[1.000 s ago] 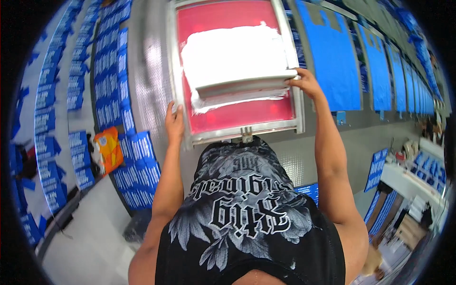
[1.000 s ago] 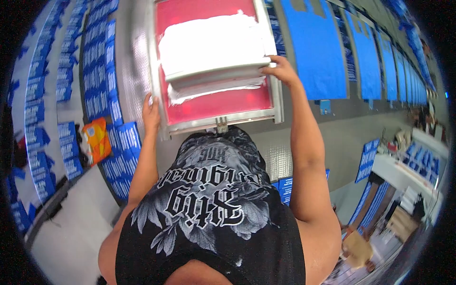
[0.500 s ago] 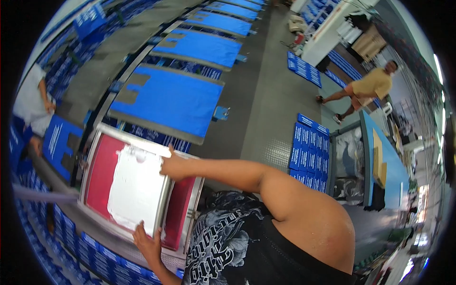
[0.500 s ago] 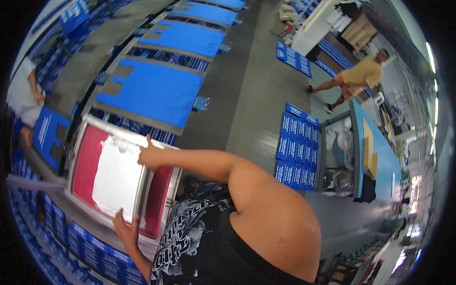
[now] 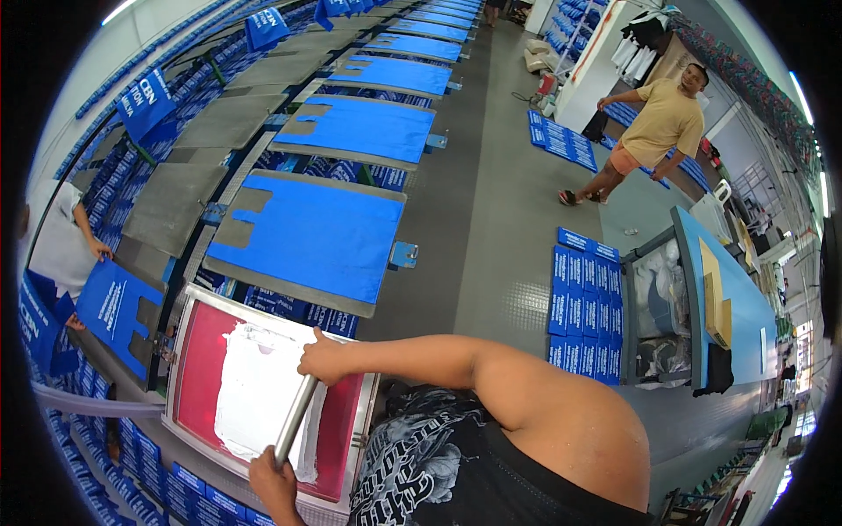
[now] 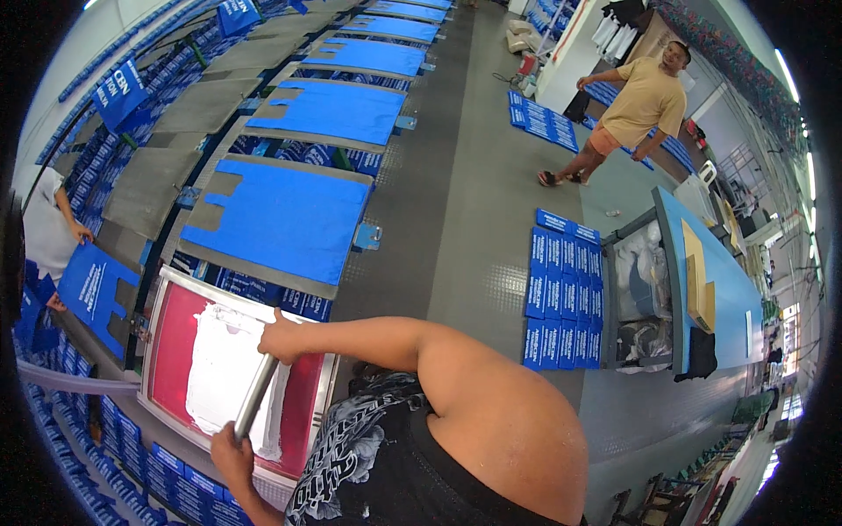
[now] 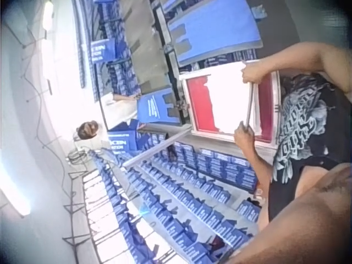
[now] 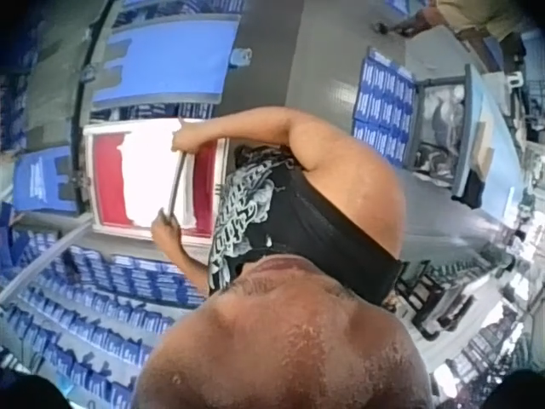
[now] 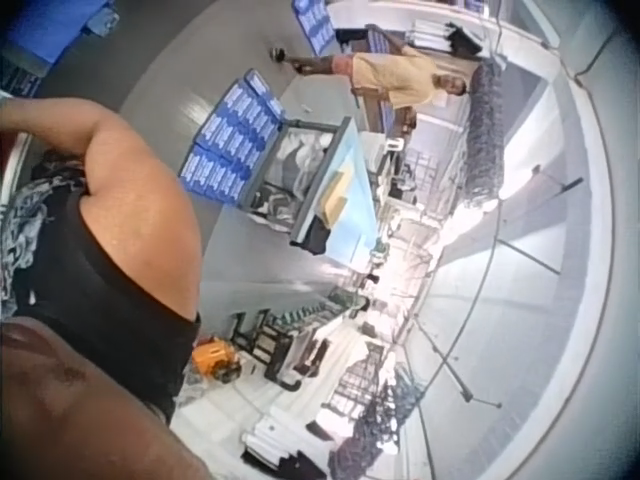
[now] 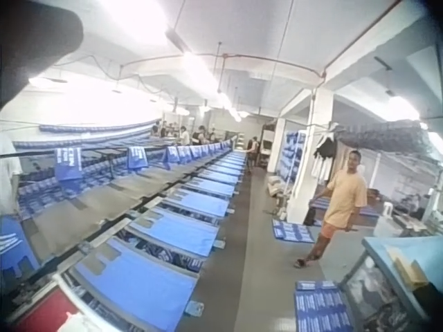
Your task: Applying ink to a garment using a screen printing frame and squeegee.
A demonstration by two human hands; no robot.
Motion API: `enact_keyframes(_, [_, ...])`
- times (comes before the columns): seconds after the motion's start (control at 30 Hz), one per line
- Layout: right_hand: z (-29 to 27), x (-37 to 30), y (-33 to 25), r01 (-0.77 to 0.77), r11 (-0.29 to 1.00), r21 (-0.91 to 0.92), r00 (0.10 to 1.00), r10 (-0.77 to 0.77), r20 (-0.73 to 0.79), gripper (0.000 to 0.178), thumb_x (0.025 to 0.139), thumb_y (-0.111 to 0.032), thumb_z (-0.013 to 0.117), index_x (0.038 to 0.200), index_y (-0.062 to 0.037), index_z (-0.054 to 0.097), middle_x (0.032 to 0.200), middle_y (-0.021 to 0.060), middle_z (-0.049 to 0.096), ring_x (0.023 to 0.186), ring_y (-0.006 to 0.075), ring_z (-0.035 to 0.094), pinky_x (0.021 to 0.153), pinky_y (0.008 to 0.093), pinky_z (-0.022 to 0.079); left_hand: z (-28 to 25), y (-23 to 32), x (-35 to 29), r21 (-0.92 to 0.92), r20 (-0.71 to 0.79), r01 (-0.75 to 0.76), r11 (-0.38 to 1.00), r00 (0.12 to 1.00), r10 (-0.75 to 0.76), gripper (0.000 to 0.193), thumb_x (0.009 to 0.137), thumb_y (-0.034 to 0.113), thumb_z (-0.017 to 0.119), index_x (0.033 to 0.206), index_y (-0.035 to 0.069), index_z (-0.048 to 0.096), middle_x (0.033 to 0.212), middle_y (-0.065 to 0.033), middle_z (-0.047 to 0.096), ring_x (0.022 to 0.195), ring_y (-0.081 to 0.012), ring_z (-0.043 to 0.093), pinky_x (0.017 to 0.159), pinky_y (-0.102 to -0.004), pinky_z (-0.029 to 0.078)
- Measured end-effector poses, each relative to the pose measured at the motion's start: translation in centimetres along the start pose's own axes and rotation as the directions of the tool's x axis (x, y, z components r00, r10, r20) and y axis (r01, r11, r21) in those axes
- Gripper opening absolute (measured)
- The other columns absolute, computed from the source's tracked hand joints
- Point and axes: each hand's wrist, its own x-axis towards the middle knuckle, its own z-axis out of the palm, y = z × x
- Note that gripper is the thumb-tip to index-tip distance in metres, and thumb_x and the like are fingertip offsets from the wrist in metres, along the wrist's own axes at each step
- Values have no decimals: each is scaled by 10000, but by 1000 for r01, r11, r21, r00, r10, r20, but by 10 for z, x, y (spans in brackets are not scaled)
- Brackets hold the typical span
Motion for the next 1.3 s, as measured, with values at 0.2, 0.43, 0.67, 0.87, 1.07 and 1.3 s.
enact_keyframes(0.2, [-36,-4,-38,32,997,-70,999,-33,-20,216,657,-63,610,873,-63,626,802,101,623,942,293,584,974,703,240,-53,15,13,94,-52,-88,992,994,93,396,635,18,641,1026,26,582,811,-132,596,785,-331,530,741,-442,407])
enact_keyframes(0.43, [-49,-6,-103,57,996,-65,988,-66,-137,166,667,-51,593,828,-82,616,758,78,609,903,261,595,955,599,305,-65,6,2,26,-127,-169,985,977,171,389,631,18,654,1015,31,589,815,-110,603,773,-302,532,737,-422,400])
enact_keyframes(0.67, [-18,-2,-142,-33,928,370,937,158,-312,236,634,-88,621,868,-78,644,807,157,649,806,351,621,703,419,488,-113,-28,-19,181,-412,-95,979,897,163,585,687,160,739,1226,58,536,1280,-160,489,1184,-334,433,1008,-426,309])
enact_keyframes(0.87, [30,-29,-137,-233,323,917,749,662,-43,255,785,-193,644,948,4,642,759,102,661,632,190,641,599,315,536,-70,-93,-89,-371,-378,106,923,891,-254,498,767,188,714,1212,43,541,1260,-179,507,1193,-341,443,1025,-412,313])
enact_keyframes(1.07, [88,-63,-150,185,-337,923,757,647,85,319,805,-12,560,1109,74,520,1040,165,608,946,270,618,849,404,516,66,-135,-220,-542,105,492,682,844,-526,441,785,257,695,1131,10,579,1132,-197,576,944,-313,595,825,-381,475])
enact_keyframes(1.3, [145,-65,-141,170,-543,822,763,601,239,445,812,-34,597,1212,64,430,1138,194,559,1053,333,565,942,517,450,162,-129,-348,-343,526,780,524,621,-580,504,762,369,696,1100,6,609,1010,-215,635,891,-326,633,778,-381,492])
